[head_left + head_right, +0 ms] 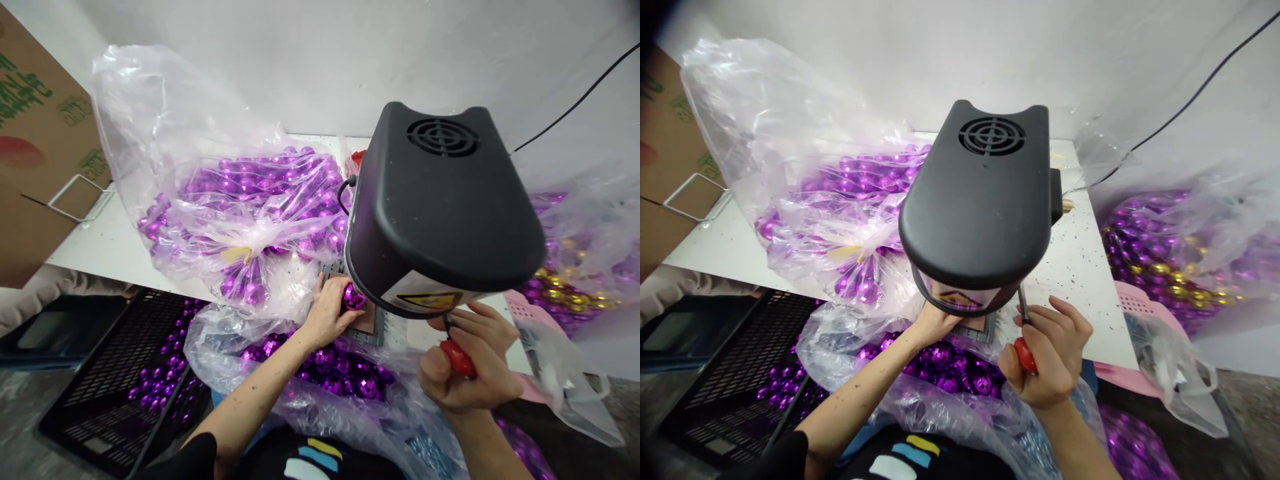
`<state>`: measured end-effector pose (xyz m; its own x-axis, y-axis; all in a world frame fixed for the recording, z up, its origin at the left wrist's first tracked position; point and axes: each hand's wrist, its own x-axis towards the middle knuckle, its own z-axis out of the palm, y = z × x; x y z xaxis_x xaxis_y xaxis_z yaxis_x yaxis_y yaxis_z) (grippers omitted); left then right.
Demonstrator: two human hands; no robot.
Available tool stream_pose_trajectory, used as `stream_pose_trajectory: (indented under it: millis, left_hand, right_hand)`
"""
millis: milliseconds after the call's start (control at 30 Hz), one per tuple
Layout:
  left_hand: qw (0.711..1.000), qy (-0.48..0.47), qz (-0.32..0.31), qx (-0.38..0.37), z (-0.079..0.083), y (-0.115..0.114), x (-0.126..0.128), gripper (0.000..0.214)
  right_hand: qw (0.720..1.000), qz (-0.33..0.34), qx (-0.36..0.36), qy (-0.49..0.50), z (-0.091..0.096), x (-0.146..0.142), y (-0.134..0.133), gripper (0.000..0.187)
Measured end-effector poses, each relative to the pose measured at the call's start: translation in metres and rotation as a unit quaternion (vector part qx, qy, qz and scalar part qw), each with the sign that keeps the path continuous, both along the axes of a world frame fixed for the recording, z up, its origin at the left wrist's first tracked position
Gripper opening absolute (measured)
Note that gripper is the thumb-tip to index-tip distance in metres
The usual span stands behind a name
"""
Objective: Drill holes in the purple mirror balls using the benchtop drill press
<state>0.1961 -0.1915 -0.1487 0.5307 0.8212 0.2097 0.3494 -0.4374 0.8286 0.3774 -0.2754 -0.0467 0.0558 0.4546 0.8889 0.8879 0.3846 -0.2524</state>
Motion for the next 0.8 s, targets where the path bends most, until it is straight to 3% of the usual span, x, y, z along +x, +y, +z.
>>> stream_pose_trajectory:
  millis: [333, 567, 667, 800]
  left_hand:
    - [1.0, 0.024, -0.006, 0.014, 0.005, 0.002, 0.001, 0.039]
    - [0.998, 0.03, 0.013, 0.047, 0.006, 0.003, 0.002, 0.047]
    - [0.998, 0.029, 0.008, 0.049, 0.006, 0.003, 0.002, 0.049]
    - [0.998, 0.032, 0.009, 0.046, 0.006, 0.002, 0.002, 0.049]
  right_hand:
    - [0.999, 0.001, 0.054, -0.002, -0.024, -0.002, 0.008, 0.01]
    - [0.999, -0.027, 0.007, -0.038, -0.04, 0.0, 0.011, 0.006]
    - [0.998, -0.024, -0.005, -0.06, -0.027, 0.003, 0.006, 0.003]
    - [0.998, -0.022, -0.025, -0.061, 0.022, 0.013, 0.007, 0.018]
